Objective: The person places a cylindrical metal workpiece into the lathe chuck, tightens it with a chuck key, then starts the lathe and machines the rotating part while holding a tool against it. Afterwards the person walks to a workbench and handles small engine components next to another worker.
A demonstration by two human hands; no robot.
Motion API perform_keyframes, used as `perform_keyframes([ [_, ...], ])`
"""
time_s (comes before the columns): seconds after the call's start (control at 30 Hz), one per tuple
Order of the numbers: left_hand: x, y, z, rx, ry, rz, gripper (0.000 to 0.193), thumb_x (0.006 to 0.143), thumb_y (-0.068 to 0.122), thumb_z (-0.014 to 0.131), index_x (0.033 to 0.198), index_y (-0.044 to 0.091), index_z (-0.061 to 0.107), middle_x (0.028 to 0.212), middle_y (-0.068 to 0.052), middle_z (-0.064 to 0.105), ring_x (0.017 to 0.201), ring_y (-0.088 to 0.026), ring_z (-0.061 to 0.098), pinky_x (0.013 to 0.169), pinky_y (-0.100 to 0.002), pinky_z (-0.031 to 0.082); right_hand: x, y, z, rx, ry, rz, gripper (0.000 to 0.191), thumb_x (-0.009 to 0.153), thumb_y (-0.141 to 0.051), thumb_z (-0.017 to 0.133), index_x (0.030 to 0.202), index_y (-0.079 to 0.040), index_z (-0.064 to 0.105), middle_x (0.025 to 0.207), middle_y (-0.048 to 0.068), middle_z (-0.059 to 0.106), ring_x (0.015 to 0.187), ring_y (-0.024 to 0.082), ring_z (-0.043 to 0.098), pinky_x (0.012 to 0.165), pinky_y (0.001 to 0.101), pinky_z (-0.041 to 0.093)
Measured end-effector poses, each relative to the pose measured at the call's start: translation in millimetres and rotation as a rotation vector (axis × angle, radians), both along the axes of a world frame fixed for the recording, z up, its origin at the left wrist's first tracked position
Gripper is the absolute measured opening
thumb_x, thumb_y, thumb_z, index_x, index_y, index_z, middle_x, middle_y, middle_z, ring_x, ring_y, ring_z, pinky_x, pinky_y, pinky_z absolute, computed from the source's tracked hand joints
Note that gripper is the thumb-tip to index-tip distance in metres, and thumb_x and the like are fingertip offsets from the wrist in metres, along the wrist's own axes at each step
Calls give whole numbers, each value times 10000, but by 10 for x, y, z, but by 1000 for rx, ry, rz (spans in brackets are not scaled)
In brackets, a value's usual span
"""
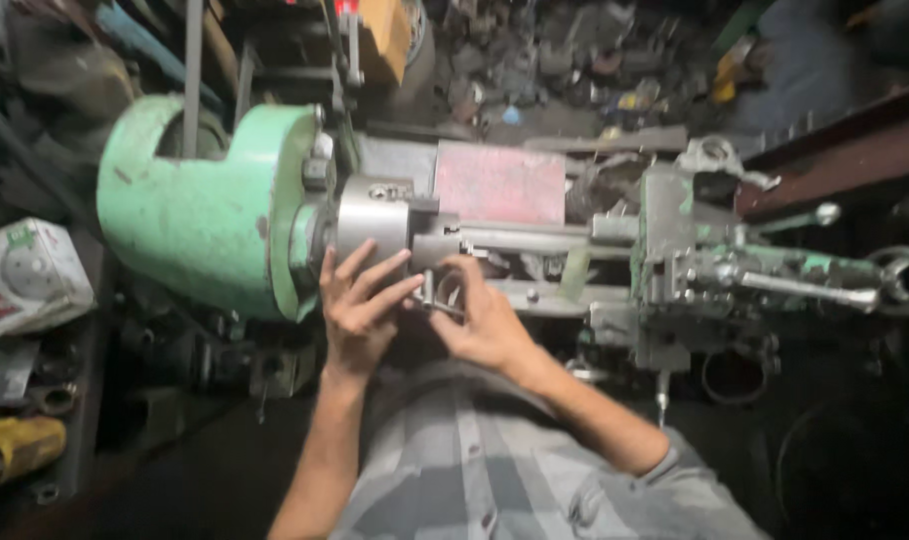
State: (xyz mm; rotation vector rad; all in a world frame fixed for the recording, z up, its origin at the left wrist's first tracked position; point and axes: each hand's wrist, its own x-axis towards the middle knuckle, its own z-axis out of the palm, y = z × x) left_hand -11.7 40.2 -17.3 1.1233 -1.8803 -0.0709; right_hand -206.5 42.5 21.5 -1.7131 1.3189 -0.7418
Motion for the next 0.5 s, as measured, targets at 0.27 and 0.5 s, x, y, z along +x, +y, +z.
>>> perform_keyframes([
  [0.27, 16, 184, -261, 52, 155, -49, 265, 810, 31, 786, 1015, 197, 819, 1301, 0, 715, 1410, -295, 494, 1238, -478, 300, -1573, -616, 733, -1067, 266, -303, 429, 1052, -194, 671, 1389, -67, 437, 1345, 148, 502, 1232, 287, 516, 1028, 421, 450],
  [0.5, -30, 224, -308, 33, 169, -29, 233, 839, 62, 799, 1024, 204, 816, 1301, 2, 726, 1422, -280, 503, 1242, -466, 289, -1133, -254, 266, -942, 164, -605, 563, 1099, -222, 455, 1564, -70, 176, 1591, 163, 137, 1458, 317, 163, 1220, 444, 158],
])
